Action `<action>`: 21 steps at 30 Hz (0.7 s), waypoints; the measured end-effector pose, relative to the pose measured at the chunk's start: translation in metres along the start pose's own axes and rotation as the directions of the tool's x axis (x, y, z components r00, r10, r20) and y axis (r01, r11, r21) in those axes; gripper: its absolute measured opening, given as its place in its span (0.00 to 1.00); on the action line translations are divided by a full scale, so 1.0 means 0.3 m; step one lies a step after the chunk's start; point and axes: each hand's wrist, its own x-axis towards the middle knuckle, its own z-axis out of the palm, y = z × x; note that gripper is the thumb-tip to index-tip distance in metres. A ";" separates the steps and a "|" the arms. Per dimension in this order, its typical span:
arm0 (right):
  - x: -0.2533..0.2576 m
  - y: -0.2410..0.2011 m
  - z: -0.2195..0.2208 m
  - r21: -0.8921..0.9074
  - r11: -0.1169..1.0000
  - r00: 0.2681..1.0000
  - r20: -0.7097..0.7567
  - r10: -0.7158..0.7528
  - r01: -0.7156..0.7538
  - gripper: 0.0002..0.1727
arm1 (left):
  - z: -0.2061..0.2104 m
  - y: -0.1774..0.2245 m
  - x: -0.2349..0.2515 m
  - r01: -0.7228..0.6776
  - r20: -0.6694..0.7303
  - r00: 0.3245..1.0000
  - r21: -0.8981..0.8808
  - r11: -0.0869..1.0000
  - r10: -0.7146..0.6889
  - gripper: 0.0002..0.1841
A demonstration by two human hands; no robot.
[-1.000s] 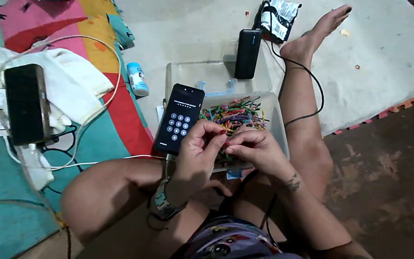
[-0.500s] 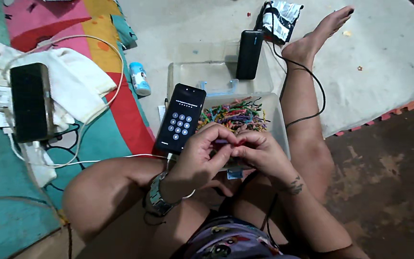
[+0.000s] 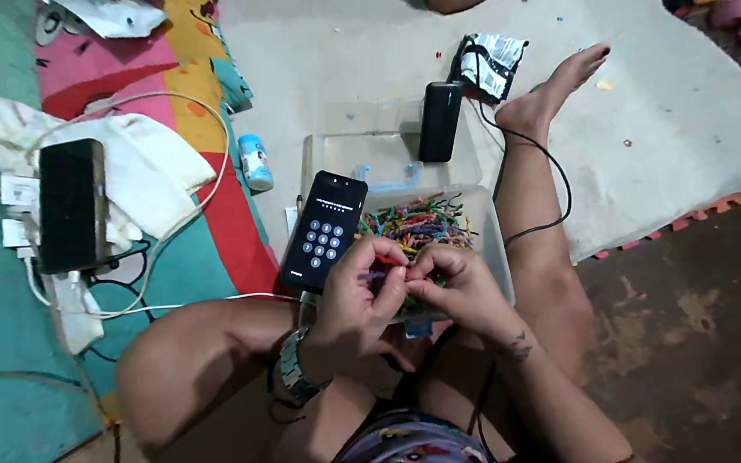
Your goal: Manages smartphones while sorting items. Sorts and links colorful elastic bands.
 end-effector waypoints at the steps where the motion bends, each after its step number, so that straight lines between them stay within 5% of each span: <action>1: 0.011 -0.009 0.002 0.009 1.000 1.000 0.004 0.011 -0.011 0.09 | -0.005 -0.001 0.003 -0.024 0.010 1.000 -0.020 1.000 0.024 0.04; 5: 0.084 -0.069 -0.007 0.019 0.998 0.997 0.059 -0.057 0.056 0.11 | -0.042 0.019 0.037 -0.097 0.062 0.993 -0.097 0.991 0.103 0.06; 10: 0.199 -0.205 -0.074 -0.234 0.935 0.953 0.210 -0.220 0.267 0.14 | -0.076 0.103 0.152 -0.229 -0.042 0.973 -0.012 0.973 0.228 0.05; 14: 0.205 -0.225 -0.074 -0.297 0.892 0.940 0.127 -0.316 0.340 0.11 | -0.056 0.139 0.189 -0.255 -0.059 0.966 -0.038 0.966 0.253 0.10; 21: 0.103 -0.091 -0.056 -0.170 0.975 0.989 -0.019 -0.146 0.141 0.12 | -0.022 0.044 0.101 -0.094 0.157 0.983 -0.013 0.995 0.095 0.07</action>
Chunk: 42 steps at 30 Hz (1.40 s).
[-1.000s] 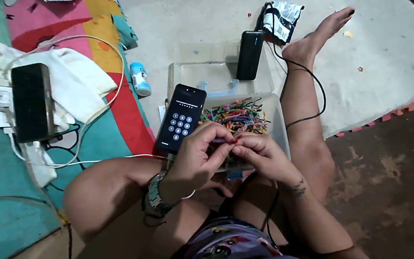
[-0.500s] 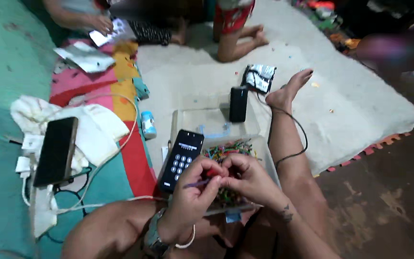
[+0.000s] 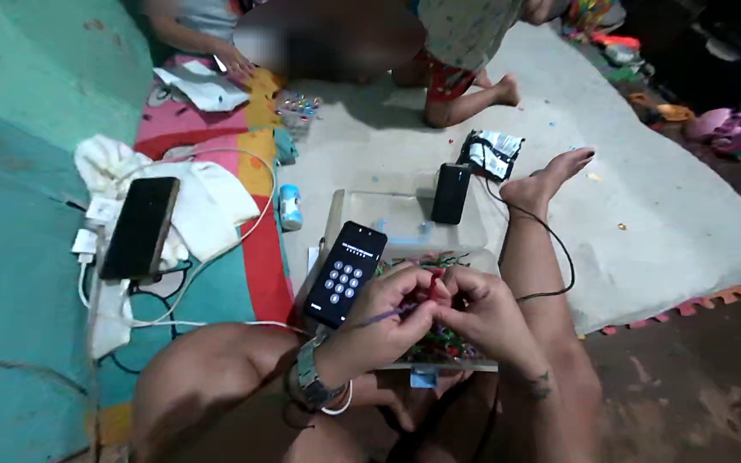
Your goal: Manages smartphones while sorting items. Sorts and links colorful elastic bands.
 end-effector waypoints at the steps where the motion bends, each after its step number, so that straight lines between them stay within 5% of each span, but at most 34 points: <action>1: -0.005 0.008 -0.006 0.014 1.000 1.000 0.021 0.014 -0.014 0.13 | 0.004 -0.002 -0.005 0.010 0.008 1.000 0.001 1.000 -0.010 0.06; 6: 0.000 0.008 -0.058 -0.062 0.993 0.965 0.248 -0.078 0.097 0.16 | -0.008 0.005 0.002 -0.004 -0.013 1.000 -0.045 0.999 0.003 0.05; 14: -0.001 0.005 0.006 -0.033 0.999 0.997 0.074 0.001 0.001 0.13 | -0.006 0.000 0.003 0.151 -0.055 0.984 -0.220 0.964 -0.167 0.09; 19: -0.001 0.003 -0.035 -0.194 0.976 0.969 0.242 -0.046 0.095 0.18 | -0.029 -0.004 0.008 0.150 -0.091 0.979 -0.297 0.943 -0.184 0.10; 24: -0.007 0.002 -0.022 -0.184 0.983 0.997 0.083 -0.002 0.018 0.09 | -0.020 -0.012 0.004 0.149 -0.061 0.984 -0.240 0.959 -0.168 0.11; 27: -0.006 -0.004 0.001 -0.135 0.989 0.998 0.006 0.057 -0.055 0.12 | -0.008 -0.013 -0.003 0.177 -0.016 0.983 -0.175 0.968 -0.183 0.08; 33: -0.005 0.001 -0.057 -0.200 0.978 0.961 0.275 -0.007 0.064 0.20 | -0.030 -0.010 0.007 0.140 -0.079 0.984 -0.217 0.966 -0.161 0.09; 36: -0.004 0.008 -0.053 -0.222 0.969 0.982 0.176 -0.066 0.105 0.14 | -0.032 -0.018 0.006 0.160 -0.053 0.982 -0.279 0.947 -0.181 0.11; 42: -0.001 0.007 -0.018 -0.223 0.973 0.997 -0.061 0.044 -0.056 0.03 | -0.029 -0.021 0.009 0.298 0.037 0.951 -0.362 0.883 -0.306 0.10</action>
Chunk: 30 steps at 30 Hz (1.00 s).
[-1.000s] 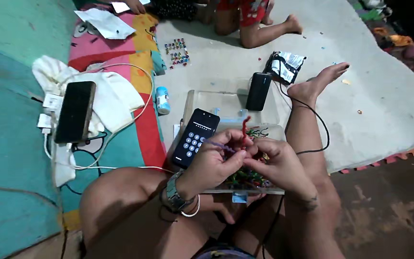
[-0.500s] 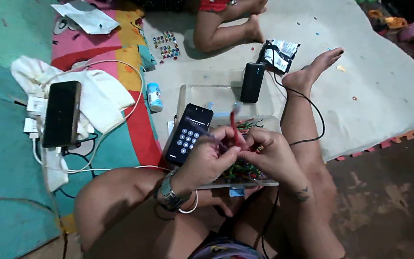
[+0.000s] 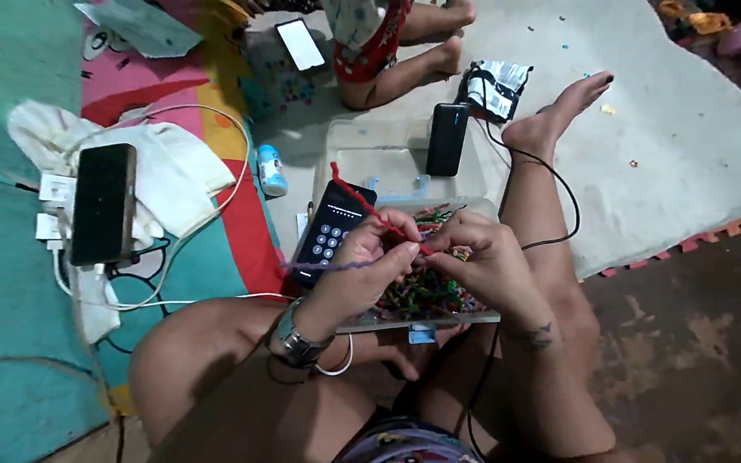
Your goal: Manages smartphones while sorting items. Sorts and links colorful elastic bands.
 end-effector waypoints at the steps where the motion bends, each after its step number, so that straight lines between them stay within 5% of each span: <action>1: 0.002 -0.002 0.003 -0.017 0.999 0.999 -0.025 0.032 -0.033 0.06 | -0.002 0.007 0.005 0.011 0.002 1.000 0.039 0.999 -0.011 0.08; 5: 0.017 0.037 -0.038 -0.117 0.986 0.988 -0.115 0.102 -0.115 0.13 | -0.018 0.097 0.059 -0.036 0.000 0.999 0.479 0.877 0.041 0.03; 9: 0.025 0.053 -0.087 -0.116 0.969 0.965 -0.174 0.196 -0.218 0.14 | -0.052 0.173 0.219 -0.156 0.123 0.986 0.926 0.344 0.116 0.09; 11: 0.024 0.054 -0.092 -0.109 0.965 0.959 -0.182 0.218 -0.240 0.14 | -0.051 0.181 0.356 -0.045 0.054 0.996 0.992 0.118 -0.066 0.12; 13: 0.022 0.063 -0.089 -0.109 0.965 0.960 -0.177 0.215 -0.237 0.13 | -0.011 0.220 0.477 0.138 -0.154 0.901 0.988 -0.068 -0.405 0.17; 15: 0.023 0.071 -0.087 -0.099 0.967 0.962 -0.170 0.215 -0.234 0.13 | -0.082 0.111 0.537 0.090 -0.103 0.958 0.994 -0.059 -0.266 0.20; 18: 0.024 0.079 -0.097 -0.104 0.967 0.962 -0.171 0.214 -0.233 0.12 | -0.128 0.102 0.536 0.101 -0.092 0.965 0.995 0.023 -0.247 0.29; 22: 0.022 0.081 -0.112 -0.115 0.972 0.969 -0.166 0.183 -0.204 0.11 | -0.239 0.189 0.360 0.126 -0.097 0.984 0.972 0.198 -0.152 0.22; 28: 0.020 0.021 0.049 -0.107 0.990 0.995 0.045 -0.087 0.091 0.11 | -0.497 0.187 -0.086 0.347 -0.338 0.916 0.938 0.001 -0.216 0.19; 30: 0.013 0.005 0.142 -0.148 0.976 0.978 0.164 -0.132 0.157 0.13 | -0.541 0.163 -0.201 0.354 -0.324 0.874 0.935 0.020 -0.362 0.16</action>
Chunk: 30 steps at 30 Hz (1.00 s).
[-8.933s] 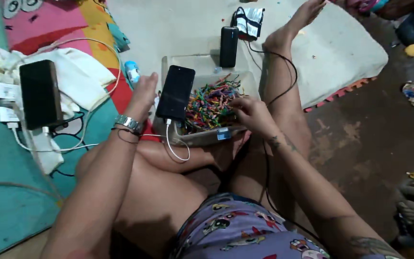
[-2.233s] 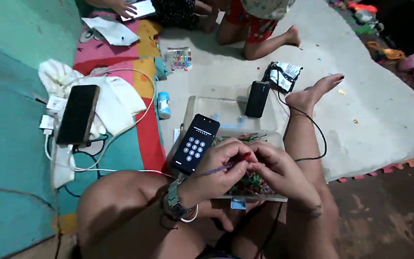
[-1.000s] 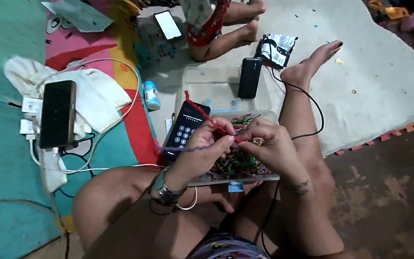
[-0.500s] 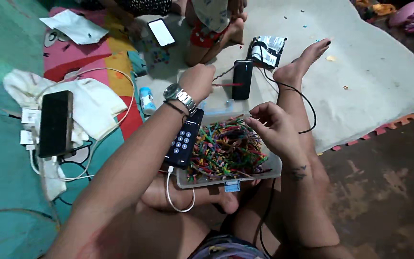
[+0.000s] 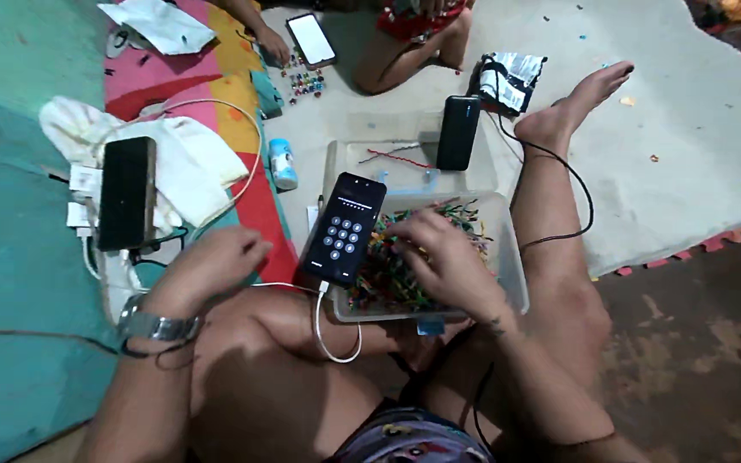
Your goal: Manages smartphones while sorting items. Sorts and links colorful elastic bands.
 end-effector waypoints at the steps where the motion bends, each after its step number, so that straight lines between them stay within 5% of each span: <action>1: 0.001 -0.010 0.045 -0.041 0.999 0.999 0.033 -0.031 0.032 0.14 | 0.016 -0.022 -0.032 -0.023 0.097 0.995 -0.037 0.999 0.026 0.15; 5: -0.004 -0.036 0.175 -0.167 0.979 0.992 0.074 -0.103 0.114 0.20 | 0.074 -0.045 -0.080 -0.130 0.174 0.974 -0.102 0.986 0.147 0.17; 11: 0.010 -0.052 0.216 -0.281 0.956 0.989 0.141 -0.040 0.079 0.23 | 0.093 0.020 -0.035 -0.029 0.281 0.960 0.131 0.991 -0.009 0.17; 19: 0.053 -0.042 0.205 -0.357 0.934 0.998 0.047 0.041 -0.022 0.23 | 0.088 0.062 -0.045 0.001 0.248 0.968 0.119 0.993 -0.031 0.18; 30: 0.021 -0.048 0.215 -0.317 0.945 0.995 0.074 -0.059 0.080 0.23 | 0.089 0.099 -0.044 0.070 0.270 0.956 0.177 0.982 -0.117 0.19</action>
